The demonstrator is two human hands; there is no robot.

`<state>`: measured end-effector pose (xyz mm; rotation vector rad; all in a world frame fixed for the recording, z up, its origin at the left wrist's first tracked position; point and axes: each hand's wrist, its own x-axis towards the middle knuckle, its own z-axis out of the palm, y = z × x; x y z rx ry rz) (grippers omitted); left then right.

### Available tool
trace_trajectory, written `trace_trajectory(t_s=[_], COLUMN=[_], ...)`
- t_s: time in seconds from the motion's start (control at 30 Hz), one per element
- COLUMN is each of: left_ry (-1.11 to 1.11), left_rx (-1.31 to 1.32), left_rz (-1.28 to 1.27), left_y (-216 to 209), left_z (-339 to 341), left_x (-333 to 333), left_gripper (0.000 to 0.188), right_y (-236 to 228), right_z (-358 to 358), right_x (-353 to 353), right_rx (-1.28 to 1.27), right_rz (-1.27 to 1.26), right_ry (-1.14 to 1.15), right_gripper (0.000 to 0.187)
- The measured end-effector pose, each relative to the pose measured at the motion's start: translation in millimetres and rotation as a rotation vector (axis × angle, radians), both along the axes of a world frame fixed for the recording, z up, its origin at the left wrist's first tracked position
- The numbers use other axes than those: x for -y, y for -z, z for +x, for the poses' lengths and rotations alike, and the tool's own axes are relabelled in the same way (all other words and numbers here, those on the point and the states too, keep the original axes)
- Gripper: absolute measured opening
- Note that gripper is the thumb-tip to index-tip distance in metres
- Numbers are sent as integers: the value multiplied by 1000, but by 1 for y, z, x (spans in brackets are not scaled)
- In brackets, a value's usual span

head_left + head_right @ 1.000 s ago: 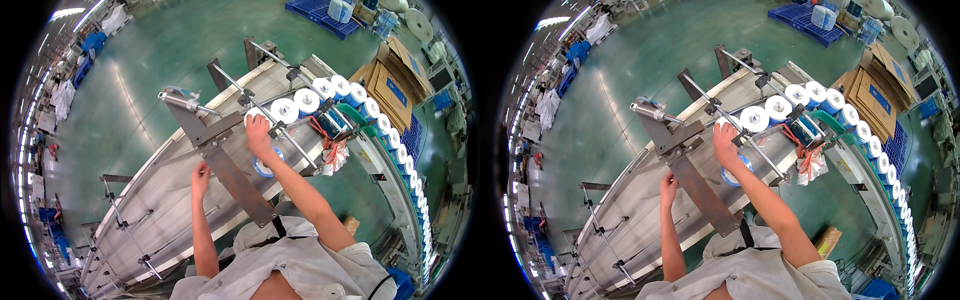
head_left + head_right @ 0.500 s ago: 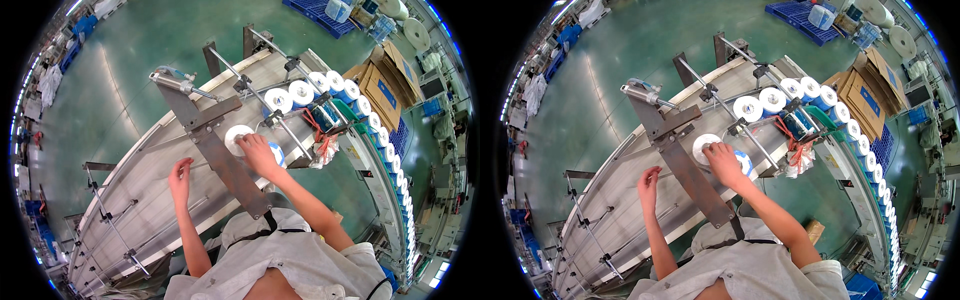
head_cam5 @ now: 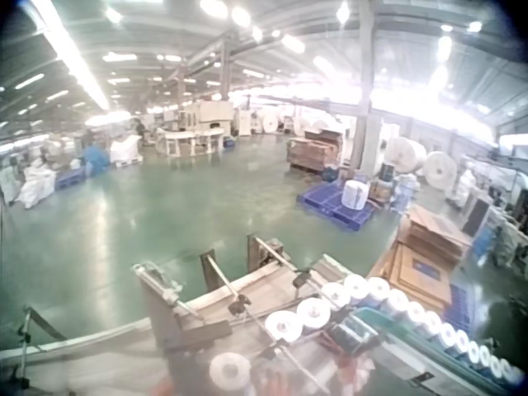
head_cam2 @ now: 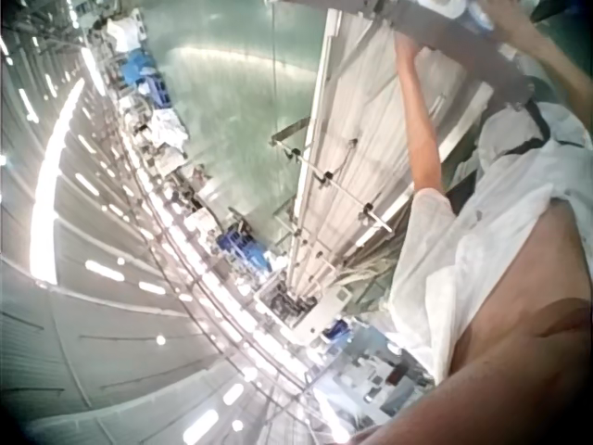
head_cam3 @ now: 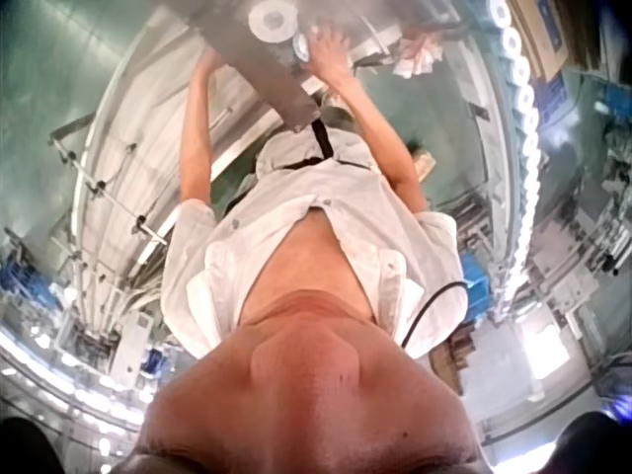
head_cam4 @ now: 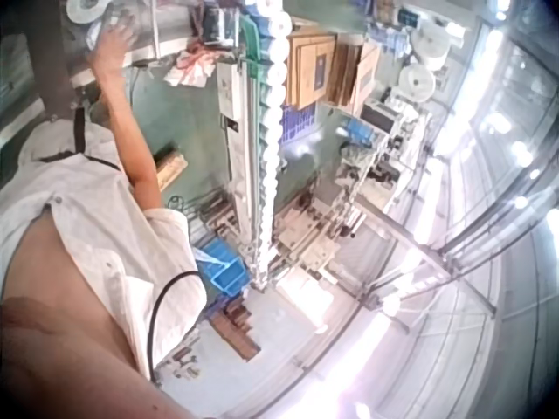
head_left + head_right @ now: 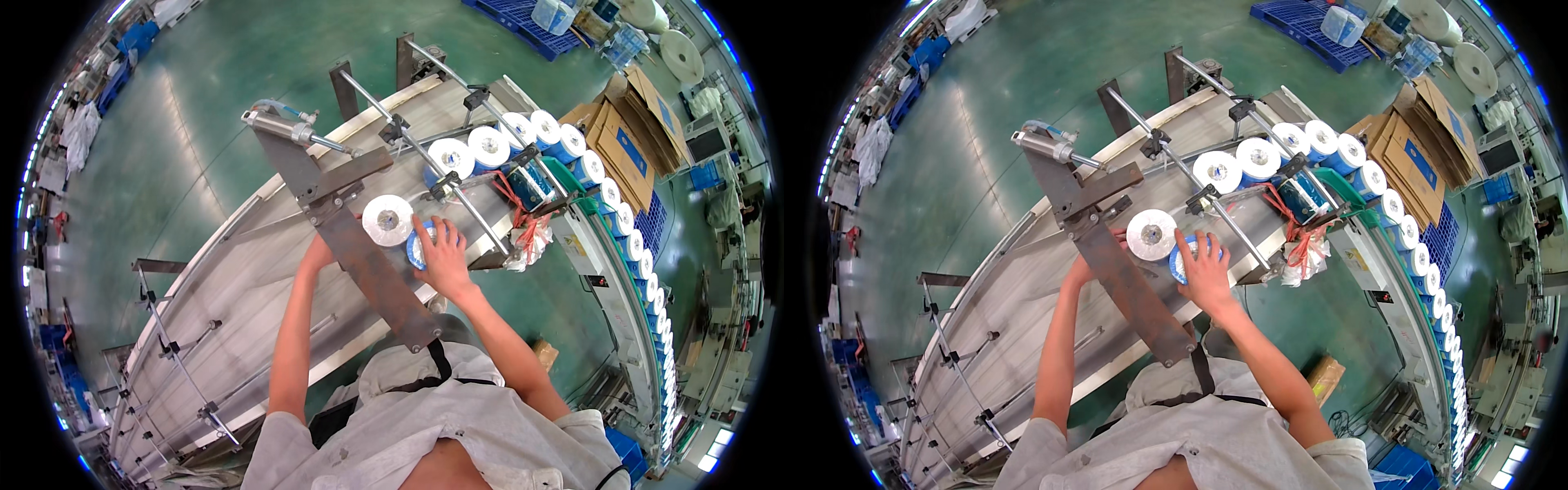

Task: The person moves an air cooler across a factory floor, connects its plug to a power strip, adjusts the vents, and subsequently picks up toilet paper rolls from a machine to place them in a blue bin.

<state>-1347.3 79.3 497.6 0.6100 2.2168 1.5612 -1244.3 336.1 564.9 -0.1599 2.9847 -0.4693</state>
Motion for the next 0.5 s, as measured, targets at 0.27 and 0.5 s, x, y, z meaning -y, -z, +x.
trace_trajectory(t_s=[0.27, 0.5], left_ry=[29, 36], left_rx=[283, 167], left_rz=[50, -54], left_y=[-6, 2], left_z=[-8, 8], left_x=[1, 18], left_gripper=[43, 27], right_y=[10, 12], right_z=[-1, -36], right_x=[-9, 17], right_rx=[-227, -44], right_rz=[-74, 44], right_ry=[-98, -156], right_gripper=[90, 118])
